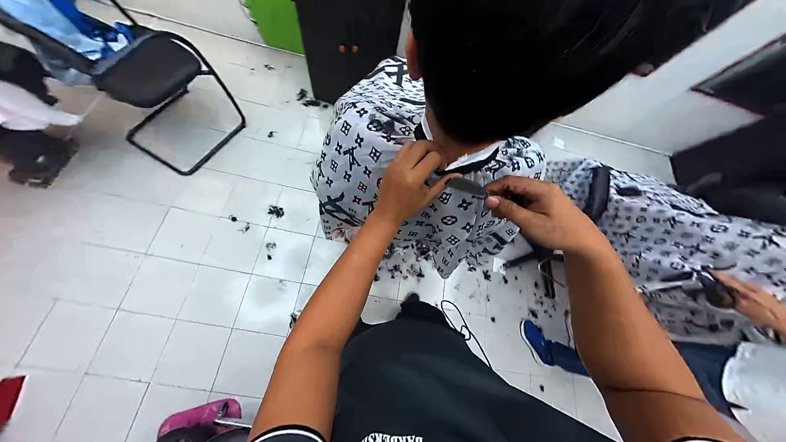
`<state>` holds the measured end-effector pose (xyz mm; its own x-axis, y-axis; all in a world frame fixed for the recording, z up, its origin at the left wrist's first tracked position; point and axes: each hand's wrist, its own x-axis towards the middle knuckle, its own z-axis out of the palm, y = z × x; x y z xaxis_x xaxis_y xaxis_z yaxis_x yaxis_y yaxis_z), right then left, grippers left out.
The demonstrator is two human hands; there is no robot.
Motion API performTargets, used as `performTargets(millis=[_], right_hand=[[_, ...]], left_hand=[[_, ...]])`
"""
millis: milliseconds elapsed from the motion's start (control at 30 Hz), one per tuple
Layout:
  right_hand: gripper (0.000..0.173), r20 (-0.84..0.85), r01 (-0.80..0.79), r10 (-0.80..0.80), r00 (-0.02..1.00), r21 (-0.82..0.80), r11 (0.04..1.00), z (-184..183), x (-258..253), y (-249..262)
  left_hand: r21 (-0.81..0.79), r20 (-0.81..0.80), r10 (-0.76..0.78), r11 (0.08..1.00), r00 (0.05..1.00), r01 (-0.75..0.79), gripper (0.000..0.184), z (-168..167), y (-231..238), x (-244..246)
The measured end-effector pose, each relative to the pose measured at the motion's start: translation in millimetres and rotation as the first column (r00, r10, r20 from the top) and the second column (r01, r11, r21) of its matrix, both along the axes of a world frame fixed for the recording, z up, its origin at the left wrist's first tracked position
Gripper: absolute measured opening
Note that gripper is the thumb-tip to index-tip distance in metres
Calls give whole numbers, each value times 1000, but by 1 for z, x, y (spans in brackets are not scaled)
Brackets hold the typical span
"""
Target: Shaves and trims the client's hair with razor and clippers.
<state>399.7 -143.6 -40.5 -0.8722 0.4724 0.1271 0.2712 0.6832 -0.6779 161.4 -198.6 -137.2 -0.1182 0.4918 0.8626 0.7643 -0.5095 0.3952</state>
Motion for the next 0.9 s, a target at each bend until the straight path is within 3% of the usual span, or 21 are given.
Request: performTargets(millis=[400,633,900], right_hand=[[24,102,402,-392,914,-122,907,14,-51,-43],[26,200,491,-452,869,-245,836,16,-65,-52],[26,155,532,-510,846,-303,791,11,-69,-54]], left_hand=[[-13,41,-60,998,997,61,23,-14,-10,-10],[-5,103,-96,995,990,97,22,-27,-15,-12],[-34,127,-97,994,987,102,24,-31,-17,-14]])
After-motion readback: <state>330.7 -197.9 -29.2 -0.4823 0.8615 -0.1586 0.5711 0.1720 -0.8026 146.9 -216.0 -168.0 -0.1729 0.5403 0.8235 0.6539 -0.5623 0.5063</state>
